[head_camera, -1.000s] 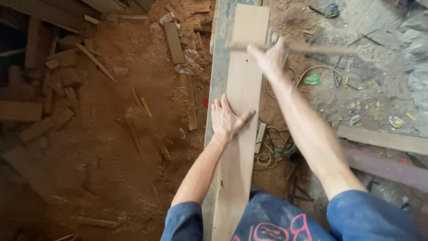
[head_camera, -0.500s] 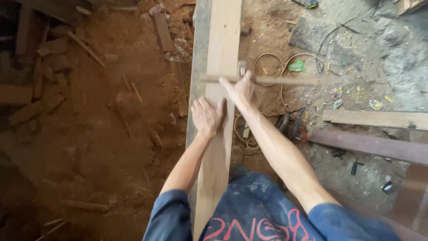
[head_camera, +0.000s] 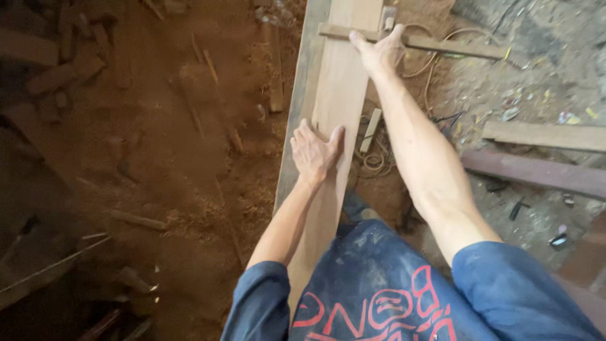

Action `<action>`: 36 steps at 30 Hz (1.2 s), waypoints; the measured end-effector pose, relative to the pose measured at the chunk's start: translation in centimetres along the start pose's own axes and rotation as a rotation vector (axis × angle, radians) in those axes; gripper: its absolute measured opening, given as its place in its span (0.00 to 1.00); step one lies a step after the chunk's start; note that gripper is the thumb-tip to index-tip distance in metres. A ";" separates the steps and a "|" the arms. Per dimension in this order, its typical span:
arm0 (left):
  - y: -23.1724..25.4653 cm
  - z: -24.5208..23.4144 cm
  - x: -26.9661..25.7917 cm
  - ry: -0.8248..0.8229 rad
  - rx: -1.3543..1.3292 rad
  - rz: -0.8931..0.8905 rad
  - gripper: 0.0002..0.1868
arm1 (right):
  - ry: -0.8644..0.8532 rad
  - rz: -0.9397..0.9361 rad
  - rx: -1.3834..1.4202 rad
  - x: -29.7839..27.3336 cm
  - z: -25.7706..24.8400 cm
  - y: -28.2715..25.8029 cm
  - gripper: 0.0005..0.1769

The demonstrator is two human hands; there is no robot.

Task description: The person positions a long wooden plank on a workbench, measures and marks it with a square, then uses a circular saw to cut the plank along the marked line. The cut piece falls away as the cut is completed.

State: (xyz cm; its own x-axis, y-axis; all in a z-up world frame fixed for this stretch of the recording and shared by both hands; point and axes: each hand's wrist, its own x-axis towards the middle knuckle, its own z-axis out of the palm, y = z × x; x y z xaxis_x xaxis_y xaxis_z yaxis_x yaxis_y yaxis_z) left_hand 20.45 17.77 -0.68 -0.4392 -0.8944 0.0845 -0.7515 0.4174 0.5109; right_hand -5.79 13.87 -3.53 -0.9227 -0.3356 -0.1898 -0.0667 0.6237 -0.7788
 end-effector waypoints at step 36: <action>-5.2 -0.5 -6.0 -0.102 0.288 0.026 0.40 | 0.225 -0.060 0.209 -24.6 1.4 5.2 0.46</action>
State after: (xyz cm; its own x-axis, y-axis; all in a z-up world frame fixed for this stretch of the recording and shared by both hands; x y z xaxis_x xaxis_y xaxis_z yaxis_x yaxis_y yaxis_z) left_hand 27.24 20.90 -3.43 -0.4962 -0.8682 0.0005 -0.8417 0.4812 0.2450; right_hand 17.05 24.41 -3.72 -0.9819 -0.1883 -0.0210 -0.0655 0.4411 -0.8950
